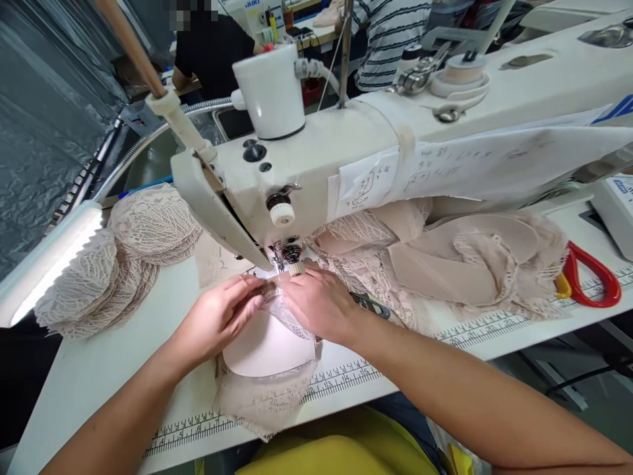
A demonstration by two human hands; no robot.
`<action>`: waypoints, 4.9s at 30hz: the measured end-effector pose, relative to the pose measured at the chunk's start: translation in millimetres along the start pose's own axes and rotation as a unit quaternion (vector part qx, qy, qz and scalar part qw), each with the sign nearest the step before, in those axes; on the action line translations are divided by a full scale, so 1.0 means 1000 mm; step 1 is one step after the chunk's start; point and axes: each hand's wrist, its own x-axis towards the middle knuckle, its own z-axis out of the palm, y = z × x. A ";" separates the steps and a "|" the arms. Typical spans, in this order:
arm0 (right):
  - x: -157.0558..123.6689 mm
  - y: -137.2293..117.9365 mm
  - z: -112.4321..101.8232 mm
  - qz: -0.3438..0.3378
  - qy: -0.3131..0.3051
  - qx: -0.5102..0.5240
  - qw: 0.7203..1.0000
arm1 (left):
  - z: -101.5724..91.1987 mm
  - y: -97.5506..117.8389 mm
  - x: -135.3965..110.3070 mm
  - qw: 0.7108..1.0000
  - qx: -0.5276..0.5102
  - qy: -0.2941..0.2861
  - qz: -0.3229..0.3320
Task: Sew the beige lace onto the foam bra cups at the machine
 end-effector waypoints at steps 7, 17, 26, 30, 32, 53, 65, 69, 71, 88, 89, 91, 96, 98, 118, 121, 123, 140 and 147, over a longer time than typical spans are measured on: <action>0.000 -0.001 -0.002 0.060 0.012 0.072 0.995 | 0.014 -0.003 0.011 0.999 0.021 0.030 -0.017; 0.000 -0.009 -0.011 0.096 -0.001 0.196 0.976 | 0.027 -0.008 0.007 0.858 -0.509 -0.002 -0.066; -0.001 -0.007 -0.008 0.036 0.028 0.178 0.983 | 0.027 -0.007 0.010 0.787 -0.606 -0.008 -0.115; -0.002 -0.006 -0.007 -0.053 0.060 0.142 0.987 | 0.026 -0.006 0.010 0.773 -0.622 -0.015 -0.126; -0.002 -0.007 -0.005 -0.078 0.073 0.105 0.989 | 0.026 -0.006 0.009 0.772 -0.622 -0.022 -0.131; -0.002 -0.008 -0.003 -0.058 0.077 0.071 0.993 | 0.030 -0.012 0.007 0.795 -0.590 -0.025 -0.136; -0.001 -0.002 -0.009 0.076 0.038 0.095 0.992 | 0.029 -0.010 0.007 0.796 -0.594 -0.012 -0.120; -0.001 -0.004 -0.010 0.061 0.037 0.152 0.986 | 0.028 -0.011 0.008 0.799 -0.590 -0.015 -0.118; -0.002 -0.005 -0.008 0.057 0.038 0.167 0.984 | 0.028 -0.011 0.008 0.798 -0.590 -0.016 -0.117; 0.000 -0.010 -0.006 0.092 -0.023 0.192 0.977 | 0.031 -0.010 0.007 0.794 -0.596 -0.008 -0.123; 0.000 -0.010 -0.007 0.096 -0.019 0.199 0.975 | 0.031 -0.010 0.007 0.794 -0.596 -0.009 -0.120; 0.000 -0.011 -0.007 0.102 -0.009 0.211 0.972 | 0.031 -0.010 0.008 0.794 -0.597 -0.010 -0.111; 0.001 -0.012 -0.006 0.096 0.000 0.231 0.968 | 0.031 -0.010 0.010 0.796 -0.597 -0.015 -0.096; 0.001 -0.012 -0.007 0.092 -0.003 0.238 0.967 | 0.031 -0.009 0.010 0.796 -0.597 -0.011 -0.100; -0.002 -0.010 -0.003 -0.064 0.072 0.090 0.991 | 0.027 -0.006 0.010 0.769 -0.621 -0.013 -0.151; -0.002 -0.011 0.000 -0.054 0.068 0.055 0.995 | 0.028 -0.006 0.011 0.775 -0.611 -0.006 -0.160; -0.003 -0.012 0.003 -0.049 0.074 0.025 0.996 | 0.028 -0.006 0.011 0.782 -0.602 0.001 -0.162; -0.005 -0.007 0.001 -0.038 0.085 0.013 0.996 | 0.027 -0.005 0.010 0.782 -0.598 0.009 -0.175; -0.003 -0.011 0.004 -0.076 0.073 -0.024 0.994 | 0.026 -0.003 0.012 0.781 -0.600 0.010 -0.171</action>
